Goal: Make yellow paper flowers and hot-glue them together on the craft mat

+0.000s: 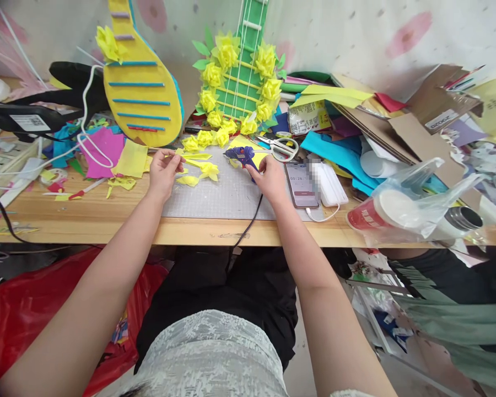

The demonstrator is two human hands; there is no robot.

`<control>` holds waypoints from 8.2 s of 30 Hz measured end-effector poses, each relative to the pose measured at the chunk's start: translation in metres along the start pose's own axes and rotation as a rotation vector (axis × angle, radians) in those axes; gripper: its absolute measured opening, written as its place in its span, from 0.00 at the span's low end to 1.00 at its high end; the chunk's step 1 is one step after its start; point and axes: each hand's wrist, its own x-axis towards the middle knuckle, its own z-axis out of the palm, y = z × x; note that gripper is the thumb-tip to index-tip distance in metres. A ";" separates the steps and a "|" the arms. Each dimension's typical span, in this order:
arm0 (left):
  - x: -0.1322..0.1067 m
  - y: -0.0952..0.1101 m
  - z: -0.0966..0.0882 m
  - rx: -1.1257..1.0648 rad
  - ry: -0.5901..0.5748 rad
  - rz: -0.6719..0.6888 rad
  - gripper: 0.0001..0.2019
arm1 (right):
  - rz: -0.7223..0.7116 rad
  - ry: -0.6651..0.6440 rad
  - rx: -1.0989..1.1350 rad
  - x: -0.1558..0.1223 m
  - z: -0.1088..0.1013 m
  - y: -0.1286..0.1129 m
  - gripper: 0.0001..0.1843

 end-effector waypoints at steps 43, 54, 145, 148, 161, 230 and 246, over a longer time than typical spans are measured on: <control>-0.015 -0.011 0.012 0.525 -0.228 0.176 0.16 | -0.299 -0.278 0.288 -0.013 0.067 -0.065 0.33; -0.020 -0.004 0.018 0.696 -0.190 0.163 0.17 | -0.372 -0.159 0.359 -0.005 0.088 -0.053 0.23; -0.001 0.020 0.048 0.220 -0.189 -0.436 0.12 | -0.117 -0.103 0.686 0.003 0.096 -0.042 0.25; 0.006 0.027 0.037 0.197 -0.158 -0.355 0.09 | -0.126 -0.083 0.624 0.005 0.103 -0.039 0.25; 0.021 -0.010 -0.033 0.774 0.088 0.063 0.05 | -0.263 -0.120 0.414 0.000 0.102 -0.042 0.27; -0.009 0.001 0.002 0.175 0.097 -0.186 0.03 | -0.091 -0.364 0.355 0.003 0.024 -0.058 0.23; -0.008 -0.002 0.001 0.188 0.074 -0.181 0.03 | -0.124 -0.337 0.320 0.009 0.021 -0.069 0.23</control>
